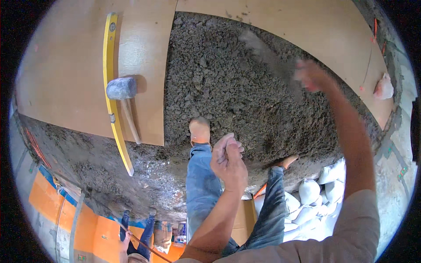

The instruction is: Laying floor tiles onto a mortar bed and leveling them using a mallet and spirit level.

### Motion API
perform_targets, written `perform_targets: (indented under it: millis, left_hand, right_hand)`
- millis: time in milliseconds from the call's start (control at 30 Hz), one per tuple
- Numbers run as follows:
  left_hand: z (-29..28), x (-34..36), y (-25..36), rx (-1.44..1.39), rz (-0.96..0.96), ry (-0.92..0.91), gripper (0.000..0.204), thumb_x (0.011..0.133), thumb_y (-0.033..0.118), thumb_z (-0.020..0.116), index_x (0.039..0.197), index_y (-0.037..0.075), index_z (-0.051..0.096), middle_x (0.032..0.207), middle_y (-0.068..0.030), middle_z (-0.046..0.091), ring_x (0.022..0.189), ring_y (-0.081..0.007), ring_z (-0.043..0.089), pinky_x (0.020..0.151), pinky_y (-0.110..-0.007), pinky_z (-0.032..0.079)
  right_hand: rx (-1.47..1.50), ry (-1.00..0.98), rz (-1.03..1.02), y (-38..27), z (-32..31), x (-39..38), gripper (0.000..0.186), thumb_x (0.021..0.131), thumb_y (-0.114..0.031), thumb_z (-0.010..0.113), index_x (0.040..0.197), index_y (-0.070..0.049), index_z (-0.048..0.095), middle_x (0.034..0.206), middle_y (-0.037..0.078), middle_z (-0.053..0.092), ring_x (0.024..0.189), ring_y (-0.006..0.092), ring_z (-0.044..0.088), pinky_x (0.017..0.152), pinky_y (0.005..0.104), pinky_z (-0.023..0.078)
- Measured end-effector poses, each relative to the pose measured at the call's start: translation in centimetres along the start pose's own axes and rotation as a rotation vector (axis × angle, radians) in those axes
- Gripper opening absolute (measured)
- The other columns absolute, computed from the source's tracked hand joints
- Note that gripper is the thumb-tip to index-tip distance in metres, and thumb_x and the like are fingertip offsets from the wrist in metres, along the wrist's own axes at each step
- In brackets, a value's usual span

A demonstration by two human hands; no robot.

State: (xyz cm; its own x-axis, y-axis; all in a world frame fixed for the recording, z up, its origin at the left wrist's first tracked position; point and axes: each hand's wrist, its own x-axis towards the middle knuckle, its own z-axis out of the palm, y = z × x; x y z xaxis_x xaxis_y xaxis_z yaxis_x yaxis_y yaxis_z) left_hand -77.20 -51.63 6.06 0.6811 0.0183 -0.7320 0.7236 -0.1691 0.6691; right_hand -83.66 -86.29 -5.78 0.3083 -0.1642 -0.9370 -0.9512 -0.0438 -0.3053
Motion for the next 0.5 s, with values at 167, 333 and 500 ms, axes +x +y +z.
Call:
perform_targets:
  millis: [167,333,500]
  left_hand:
    - [0.3,-0.4,-0.5,0.053,0.055,0.017,0.019,0.095,0.014,0.057,0.108,0.001,0.063,0.083,-0.0056,0.065,0.067,-0.007,0.058,0.057,-0.02,0.044]
    - [-0.3,0.0,-1.0,0.059,0.107,0.028,0.018,0.094,0.011,0.056,0.108,0.002,0.063,0.08,-0.0046,0.065,0.065,-0.0068,0.057,0.057,-0.019,0.043]
    - [-0.2,-0.2,-0.5,0.062,0.083,0.013,0.018,0.093,0.009,0.056,0.108,0.002,0.063,0.079,-0.0039,0.064,0.063,-0.0066,0.056,0.056,-0.019,0.043]
  right_hand:
    - [0.763,-0.12,-0.355,-11.8,16.7,7.3,0.036,0.077,-0.011,0.065,0.112,-0.007,0.06,0.07,0.0,0.054,0.056,0.0118,0.048,0.048,0.0277,0.037]
    - [1.124,0.08,-0.313,-19.0,23.4,12.8,0.025,0.074,-0.007,0.067,0.096,-0.008,0.057,0.065,0.003,0.051,0.05,0.0154,0.047,0.046,0.0323,0.039]
    - [1.342,0.249,-0.287,-12.5,20.2,9.1,0.018,0.076,-0.005,0.063,0.091,-0.009,0.053,0.072,0.003,0.052,0.056,0.0159,0.05,0.048,0.0335,0.043]
